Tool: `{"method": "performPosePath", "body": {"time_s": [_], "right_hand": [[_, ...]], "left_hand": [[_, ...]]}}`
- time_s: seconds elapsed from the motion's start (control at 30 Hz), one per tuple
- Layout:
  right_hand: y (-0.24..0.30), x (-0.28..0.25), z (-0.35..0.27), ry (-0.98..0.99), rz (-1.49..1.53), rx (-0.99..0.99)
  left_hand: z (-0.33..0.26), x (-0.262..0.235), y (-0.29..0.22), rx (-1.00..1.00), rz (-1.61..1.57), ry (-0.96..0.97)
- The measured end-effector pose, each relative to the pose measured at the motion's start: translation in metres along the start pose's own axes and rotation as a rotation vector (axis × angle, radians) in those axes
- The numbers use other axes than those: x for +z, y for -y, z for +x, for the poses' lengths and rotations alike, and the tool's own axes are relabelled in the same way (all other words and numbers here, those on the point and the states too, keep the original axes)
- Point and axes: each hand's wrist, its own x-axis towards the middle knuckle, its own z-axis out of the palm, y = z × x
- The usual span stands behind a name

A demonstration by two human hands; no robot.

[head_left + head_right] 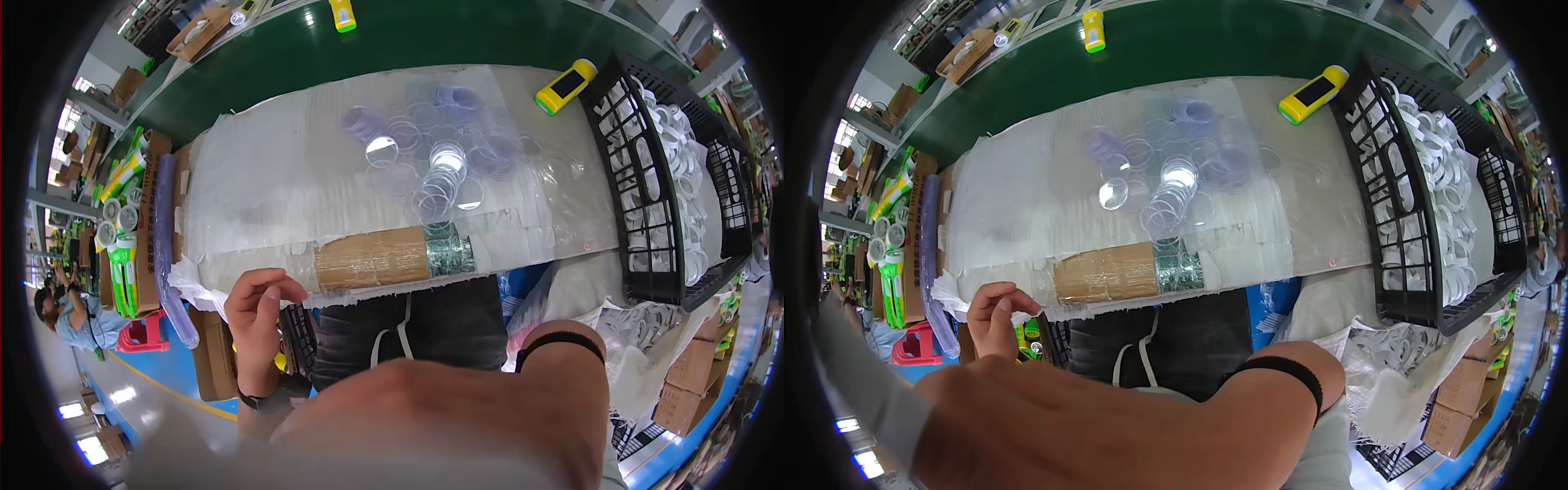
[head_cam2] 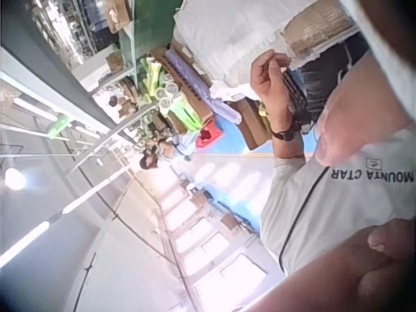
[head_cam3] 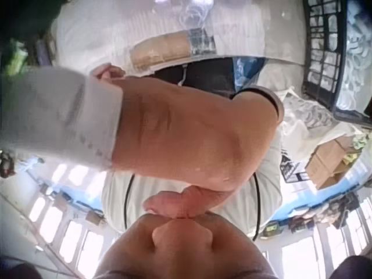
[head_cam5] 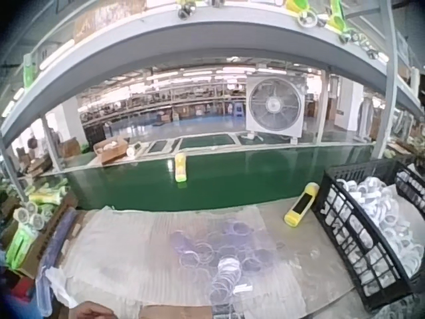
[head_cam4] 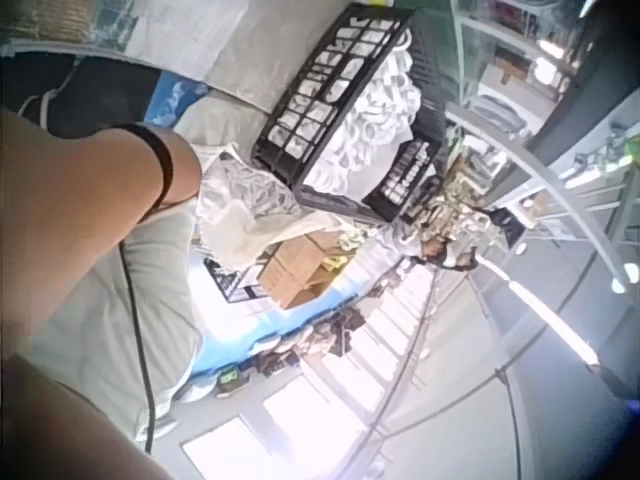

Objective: The person is assembling plastic components onto the heads of yellow and green flashlights on a factory assembly line.

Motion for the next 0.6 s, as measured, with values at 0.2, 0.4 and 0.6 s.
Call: {"method": "performPosePath", "body": {"time_s": [0.2, 0.4, 0.6], "right_hand": [[0.058, -0.036, 0.016, -0.314, -0.439, -0.280], [0.065, -0.110, 0.042, -0.590, -0.543, -0.281], [0.054, -0.157, 0.054, -0.615, -0.380, -0.259]], "left_hand": [[-0.004, -0.037, 0.019, 0.110, 0.981, -0.381], [0.026, -0.036, 0.042, 0.229, 1.253, -0.110], [0.033, -0.028, 0.041, 0.165, 1.253, -0.070]]}}
